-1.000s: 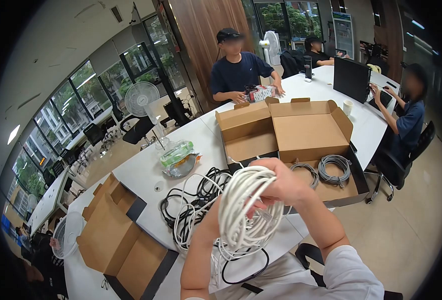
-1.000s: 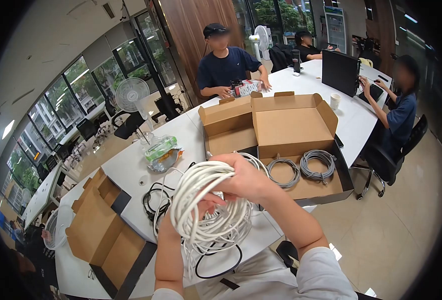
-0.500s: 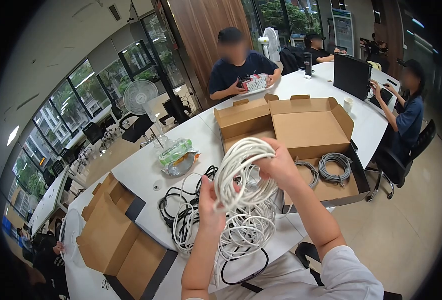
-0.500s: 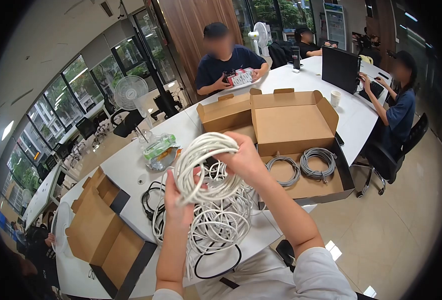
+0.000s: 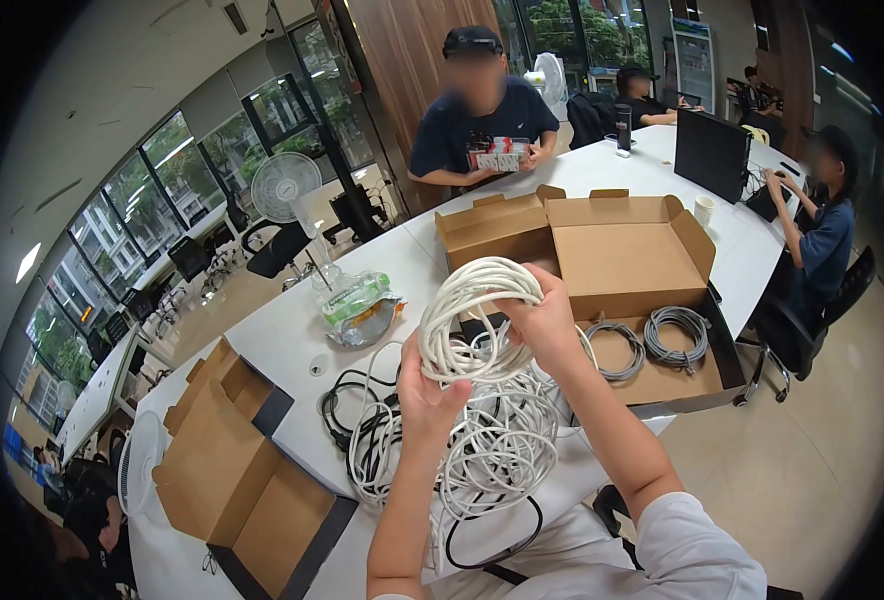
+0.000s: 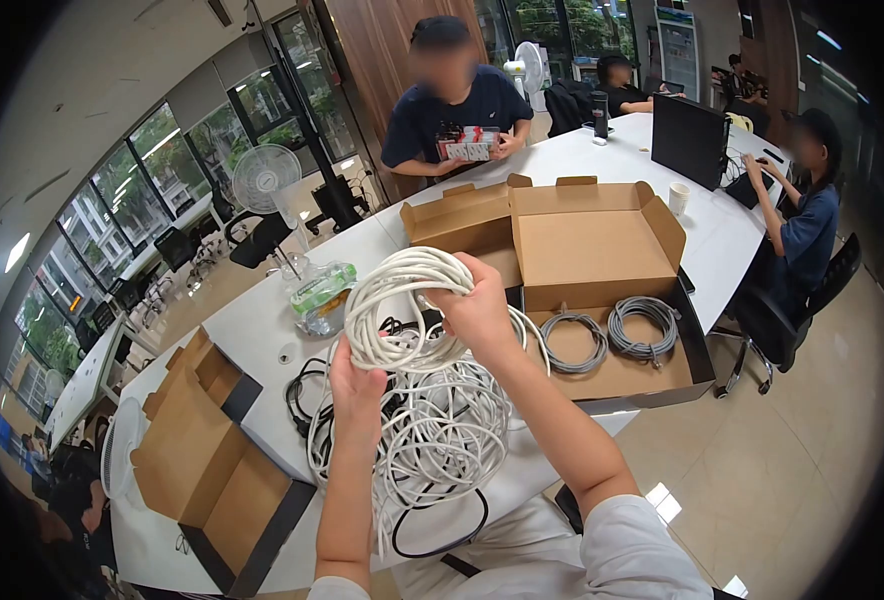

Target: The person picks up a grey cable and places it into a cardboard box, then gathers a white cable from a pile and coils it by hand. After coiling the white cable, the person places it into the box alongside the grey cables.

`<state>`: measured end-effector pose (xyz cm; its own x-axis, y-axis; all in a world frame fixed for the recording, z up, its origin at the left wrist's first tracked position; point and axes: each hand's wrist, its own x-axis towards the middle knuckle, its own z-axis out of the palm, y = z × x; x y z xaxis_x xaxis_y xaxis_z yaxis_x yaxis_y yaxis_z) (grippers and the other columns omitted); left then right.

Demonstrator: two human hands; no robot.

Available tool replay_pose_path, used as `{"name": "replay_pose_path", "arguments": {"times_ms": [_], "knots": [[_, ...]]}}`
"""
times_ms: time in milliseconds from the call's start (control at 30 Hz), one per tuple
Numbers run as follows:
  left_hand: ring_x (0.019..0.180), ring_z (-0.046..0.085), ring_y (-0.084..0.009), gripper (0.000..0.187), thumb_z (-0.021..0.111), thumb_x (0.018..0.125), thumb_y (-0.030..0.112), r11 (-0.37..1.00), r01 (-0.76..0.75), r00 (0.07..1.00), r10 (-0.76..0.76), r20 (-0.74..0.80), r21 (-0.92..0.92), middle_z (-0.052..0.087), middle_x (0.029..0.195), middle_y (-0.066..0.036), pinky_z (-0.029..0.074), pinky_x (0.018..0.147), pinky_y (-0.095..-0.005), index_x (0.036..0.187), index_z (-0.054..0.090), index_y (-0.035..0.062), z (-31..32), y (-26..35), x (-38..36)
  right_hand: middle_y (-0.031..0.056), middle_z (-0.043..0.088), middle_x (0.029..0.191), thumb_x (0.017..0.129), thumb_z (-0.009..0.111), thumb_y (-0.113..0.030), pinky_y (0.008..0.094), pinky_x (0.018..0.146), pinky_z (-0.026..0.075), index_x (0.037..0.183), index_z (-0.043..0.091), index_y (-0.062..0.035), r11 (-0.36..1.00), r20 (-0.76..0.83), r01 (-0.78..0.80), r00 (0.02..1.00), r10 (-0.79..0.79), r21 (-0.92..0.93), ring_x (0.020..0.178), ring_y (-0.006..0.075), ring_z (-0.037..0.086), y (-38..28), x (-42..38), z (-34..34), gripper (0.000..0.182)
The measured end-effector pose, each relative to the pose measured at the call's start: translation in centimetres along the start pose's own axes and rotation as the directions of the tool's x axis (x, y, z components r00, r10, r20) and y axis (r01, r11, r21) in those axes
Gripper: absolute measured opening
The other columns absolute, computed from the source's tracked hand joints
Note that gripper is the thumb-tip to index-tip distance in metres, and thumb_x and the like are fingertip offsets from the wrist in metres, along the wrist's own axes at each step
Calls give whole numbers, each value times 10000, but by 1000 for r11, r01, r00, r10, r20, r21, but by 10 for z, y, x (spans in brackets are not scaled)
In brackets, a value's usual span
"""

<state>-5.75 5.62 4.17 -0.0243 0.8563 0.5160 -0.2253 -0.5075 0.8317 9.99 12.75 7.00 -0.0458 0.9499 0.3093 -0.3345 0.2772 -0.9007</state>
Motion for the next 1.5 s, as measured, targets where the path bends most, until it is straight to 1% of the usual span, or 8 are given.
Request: {"name": "replay_pose_path", "arguments": {"times_ms": [100,233,433,567,733,1100,1400,1500], "knots": [[1131,525,-171,829,737,824,387,996,78,995,-75,-62,47,463,1304,-138,416,976,-297,1397,311,-35,-5,3,-4,-12,574,683,826,646,6,222,383,365,946,638,-28,998,16,-50,999,50,35,450,48,460,-3,-1,9,126],[1024,599,-196,848,696,835,463,979,-196,964,203,-175,52,561,1200,-153,515,872,-346,1405,282,-8,9,15,2,-19,567,688,826,659,-19,223,389,376,945,644,-33,992,82,-88,993,80,92,466,51,469,-4,0,14,120],[961,613,-208,627,499,925,532,964,-40,996,17,-87,-264,555,1197,-157,550,792,-359,1267,358,26,-10,20,-6,-45,490,591,839,682,-73,218,391,350,937,637,-67,923,303,-315,922,241,222,436,42,406,1,1,25,107],[953,608,-225,566,467,946,504,980,-66,990,41,-133,-188,560,1187,-160,535,797,-378,1236,375,27,-16,12,-7,-56,414,542,854,664,-73,239,384,308,909,602,-79,885,332,-371,903,272,283,417,39,342,10,8,30,84],[1225,466,-215,620,523,937,471,971,33,996,-52,-77,-236,480,1300,-125,338,1053,-393,1316,360,7,-14,30,1,-48,424,544,861,654,-72,237,381,323,917,602,-65,924,253,-252,951,181,288,412,36,338,-5,11,35,76],[1198,483,-199,523,469,973,466,950,-221,934,141,-328,-221,478,1288,-100,374,1034,-381,1274,351,55,-34,22,2,-38,456,562,855,616,3,224,385,318,967,594,-47,934,302,-214,945,125,286,400,37,333,-20,8,62,124],[1236,465,-217,629,415,982,508,992,-97,848,38,-528,-84,447,1342,-139,339,1068,-369,1324,389,-19,-33,8,8,30,649,840,802,666,19,232,671,461,970,618,16,974,191,219,955,-226,57,768,63,569,-16,1,54,174],[1248,450,-210,742,444,940,585,986,-165,911,166,-377,35,428,1353,-153,340,1067,-364,1361,361,-20,-38,0,4,41,656,846,786,660,27,235,688,469,976,616,20,956,171,293,942,-290,6,777,73,584,-14,-1,51,195]]}}
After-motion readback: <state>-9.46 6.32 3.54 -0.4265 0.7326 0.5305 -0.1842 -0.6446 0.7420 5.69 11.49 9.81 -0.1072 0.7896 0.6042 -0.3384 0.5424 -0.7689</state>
